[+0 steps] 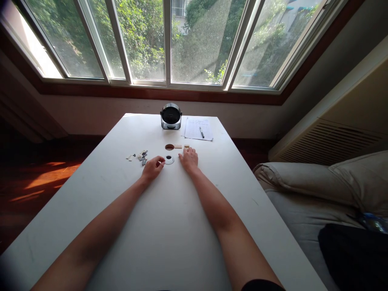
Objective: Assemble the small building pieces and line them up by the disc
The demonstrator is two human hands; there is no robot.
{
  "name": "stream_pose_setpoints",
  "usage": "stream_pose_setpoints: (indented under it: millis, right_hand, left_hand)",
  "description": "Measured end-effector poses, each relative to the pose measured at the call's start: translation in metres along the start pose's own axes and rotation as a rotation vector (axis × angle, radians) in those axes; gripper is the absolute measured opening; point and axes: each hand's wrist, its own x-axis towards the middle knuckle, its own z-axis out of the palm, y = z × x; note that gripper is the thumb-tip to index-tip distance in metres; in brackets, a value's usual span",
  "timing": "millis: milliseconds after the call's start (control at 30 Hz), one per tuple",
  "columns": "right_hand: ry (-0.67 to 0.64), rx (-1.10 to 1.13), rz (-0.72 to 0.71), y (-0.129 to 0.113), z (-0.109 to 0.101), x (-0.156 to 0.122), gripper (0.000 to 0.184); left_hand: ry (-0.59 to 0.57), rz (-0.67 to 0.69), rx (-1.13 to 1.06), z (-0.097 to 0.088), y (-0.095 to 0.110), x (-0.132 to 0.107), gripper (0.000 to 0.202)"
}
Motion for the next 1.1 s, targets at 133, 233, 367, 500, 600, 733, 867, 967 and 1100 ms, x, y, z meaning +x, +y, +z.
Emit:
stream_pose_setpoints:
  millis: [133, 233, 367, 500, 600, 733, 867, 967, 1100]
  right_hand:
    - [-0.006, 0.012, 0.01, 0.002, 0.001, 0.001, 0.04]
    - [-0.013, 0.019, 0.029, 0.002, 0.0, 0.001, 0.04]
    - [-0.018, 0.023, 0.045, 0.002, -0.001, 0.001, 0.04]
    - [-0.035, 0.025, 0.056, 0.002, -0.002, 0.002, 0.041]
    - [-0.032, 0.02, 0.053, 0.002, -0.002, 0.002, 0.042]
    - [-0.03, 0.028, 0.052, 0.003, -0.001, 0.003, 0.042]
    - [-0.006, 0.053, 0.045, 0.005, 0.0, 0.001, 0.041]
    - [0.011, 0.069, 0.042, 0.007, 0.001, 0.0, 0.038]
    - [0.027, 0.107, 0.028, 0.008, 0.0, -0.001, 0.034]
  left_hand:
    - [-0.007, -0.003, 0.0, 0.0, 0.0, 0.0, 0.012]
    - [-0.007, 0.0, 0.004, 0.0, 0.0, 0.0, 0.012]
    - [-0.008, 0.008, 0.002, 0.0, -0.001, 0.001, 0.012]
    - [-0.005, -0.003, 0.003, 0.0, 0.0, 0.001, 0.011]
    - [-0.015, -0.012, 0.003, 0.0, 0.0, 0.001, 0.012]
    - [-0.011, -0.009, -0.002, -0.001, 0.001, 0.0, 0.012]
    - [0.012, -0.001, -0.018, 0.001, 0.0, 0.0, 0.011]
    - [0.046, -0.019, -0.014, 0.001, -0.003, 0.001, 0.013]
    - [0.161, -0.072, 0.054, -0.008, -0.017, 0.008, 0.015]
